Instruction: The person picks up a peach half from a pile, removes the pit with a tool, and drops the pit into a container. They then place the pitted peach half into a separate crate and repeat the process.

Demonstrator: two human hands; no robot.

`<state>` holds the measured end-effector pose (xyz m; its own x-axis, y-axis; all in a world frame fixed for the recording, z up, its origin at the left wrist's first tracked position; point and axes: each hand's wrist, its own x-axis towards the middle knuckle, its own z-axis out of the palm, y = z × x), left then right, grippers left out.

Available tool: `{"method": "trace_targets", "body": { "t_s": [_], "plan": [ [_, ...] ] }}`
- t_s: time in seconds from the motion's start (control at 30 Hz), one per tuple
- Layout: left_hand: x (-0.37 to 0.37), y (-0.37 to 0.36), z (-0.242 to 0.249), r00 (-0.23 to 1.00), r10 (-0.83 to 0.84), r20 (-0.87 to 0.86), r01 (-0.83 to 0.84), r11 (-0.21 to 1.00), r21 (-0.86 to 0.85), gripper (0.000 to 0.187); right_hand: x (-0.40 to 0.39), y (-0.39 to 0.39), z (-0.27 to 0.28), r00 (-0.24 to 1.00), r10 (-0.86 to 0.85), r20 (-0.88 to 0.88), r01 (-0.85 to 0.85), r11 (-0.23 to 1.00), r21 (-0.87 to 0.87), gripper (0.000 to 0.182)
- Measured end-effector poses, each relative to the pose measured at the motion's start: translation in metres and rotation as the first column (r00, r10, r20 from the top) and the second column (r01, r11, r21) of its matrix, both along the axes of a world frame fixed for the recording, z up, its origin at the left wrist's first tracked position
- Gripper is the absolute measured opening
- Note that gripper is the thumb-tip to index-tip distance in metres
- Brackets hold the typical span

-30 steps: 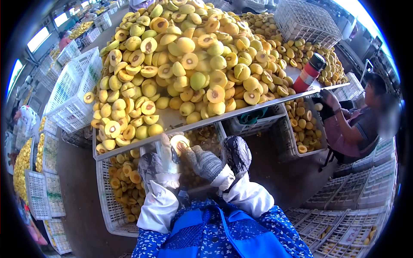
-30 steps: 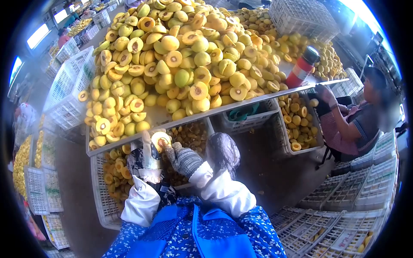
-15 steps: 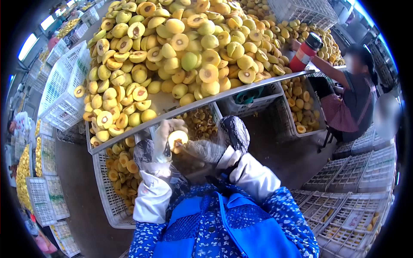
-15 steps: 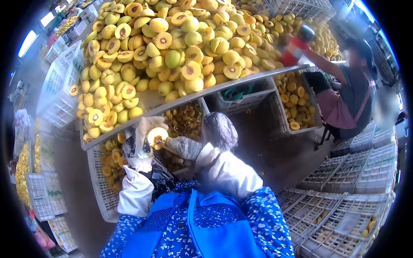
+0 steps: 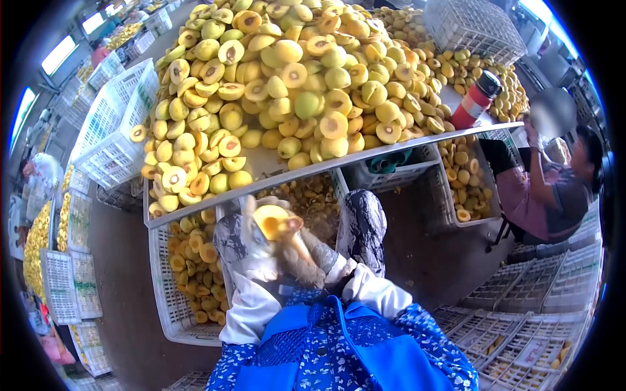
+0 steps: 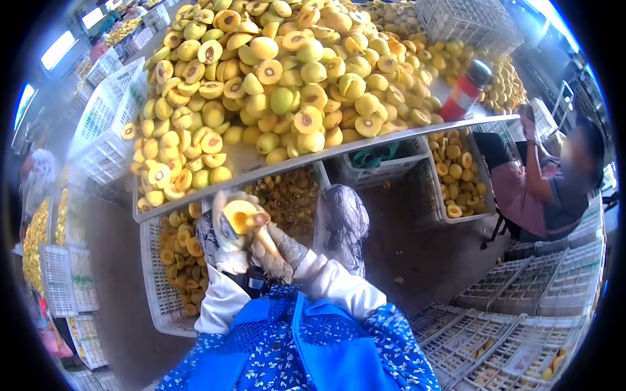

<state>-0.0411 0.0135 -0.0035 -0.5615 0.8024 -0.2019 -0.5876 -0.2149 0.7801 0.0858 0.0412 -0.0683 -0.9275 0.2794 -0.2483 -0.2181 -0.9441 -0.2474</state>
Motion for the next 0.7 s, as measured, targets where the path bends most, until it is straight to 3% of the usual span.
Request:
{"method": "trace_targets", "body": {
  "t_s": [0.03, 0.07, 0.1, 0.13, 0.17, 0.23, 0.27, 0.3, 0.37, 0.43, 0.53, 0.67, 0.7],
  "plan": [
    [-0.006, -0.004, -0.004, 0.978, 0.206, 0.017, -0.204, 0.976, -0.072, 0.039, 0.005, 0.001, -0.006, 0.985, 0.041, -0.166, -0.076, 0.975, -0.208, 0.026],
    [-0.024, -0.015, -0.015, 0.912, 0.241, -0.332, -0.308, 0.936, -0.169, 0.035, 0.004, -0.004, -0.002, 0.984, -0.032, 0.176, 0.081, 0.956, -0.281, 0.027],
    [-0.053, -0.028, -0.024, 0.736, 0.203, -0.646, -0.428, 0.878, -0.212, 0.032, 0.010, 0.011, -0.050, 0.969, 0.173, -0.176, -0.210, 0.953, -0.219, 0.033],
    [-0.085, -0.042, -0.025, 0.267, 0.030, -0.963, -0.573, 0.809, -0.134, 0.029, 0.010, 0.017, -0.097, 0.978, 0.205, 0.040, -0.190, 0.955, -0.227, 0.038],
    [-0.106, -0.051, -0.023, -0.269, -0.213, -0.939, -0.653, 0.757, 0.016, 0.030, 0.007, 0.019, -0.125, 0.939, 0.229, 0.256, -0.170, 0.957, -0.234, 0.044],
    [-0.115, -0.038, 0.007, -0.547, -0.295, -0.783, -0.681, 0.701, 0.212, 0.035, 0.005, 0.017, -0.068, 0.845, 0.293, 0.446, -0.279, 0.955, -0.098, 0.049],
    [-0.119, -0.027, 0.013, -0.438, -0.396, -0.807, -0.721, 0.691, 0.052, 0.039, 0.006, 0.017, -0.043, 0.783, 0.305, 0.542, -0.341, 0.939, -0.036, 0.051],
    [-0.124, -0.010, 0.016, -0.291, -0.505, -0.813, -0.701, 0.691, -0.178, 0.046, 0.004, 0.016, -0.038, 0.803, 0.272, 0.530, -0.332, 0.943, 0.019, 0.052],
    [-0.106, 0.046, 0.046, 0.020, -0.893, -0.450, -0.652, 0.330, -0.683, 0.056, 0.002, 0.013, -0.034, 0.845, 0.200, 0.496, -0.300, 0.945, 0.130, 0.054],
    [-0.099, 0.085, 0.037, -0.042, -0.972, -0.232, -0.634, 0.206, -0.745, 0.067, 0.003, 0.018, -0.031, 0.821, 0.210, 0.531, -0.311, 0.945, 0.106, 0.055],
    [-0.122, 0.100, -0.015, -0.140, -0.846, -0.514, -0.561, 0.496, -0.663, 0.065, 0.007, 0.021, -0.047, 0.832, 0.171, 0.528, -0.305, 0.936, 0.178, 0.054],
    [-0.107, 0.108, -0.001, -0.012, -0.886, -0.464, -0.450, 0.419, -0.789, 0.069, 0.007, 0.022, -0.041, 0.847, 0.116, 0.519, -0.262, 0.941, 0.217, 0.054],
    [-0.120, 0.109, -0.025, -0.002, -0.838, -0.546, -0.395, 0.502, -0.769, 0.072, 0.006, 0.021, -0.040, 0.837, 0.132, 0.531, -0.286, 0.933, 0.219, 0.054]
  ]
}}
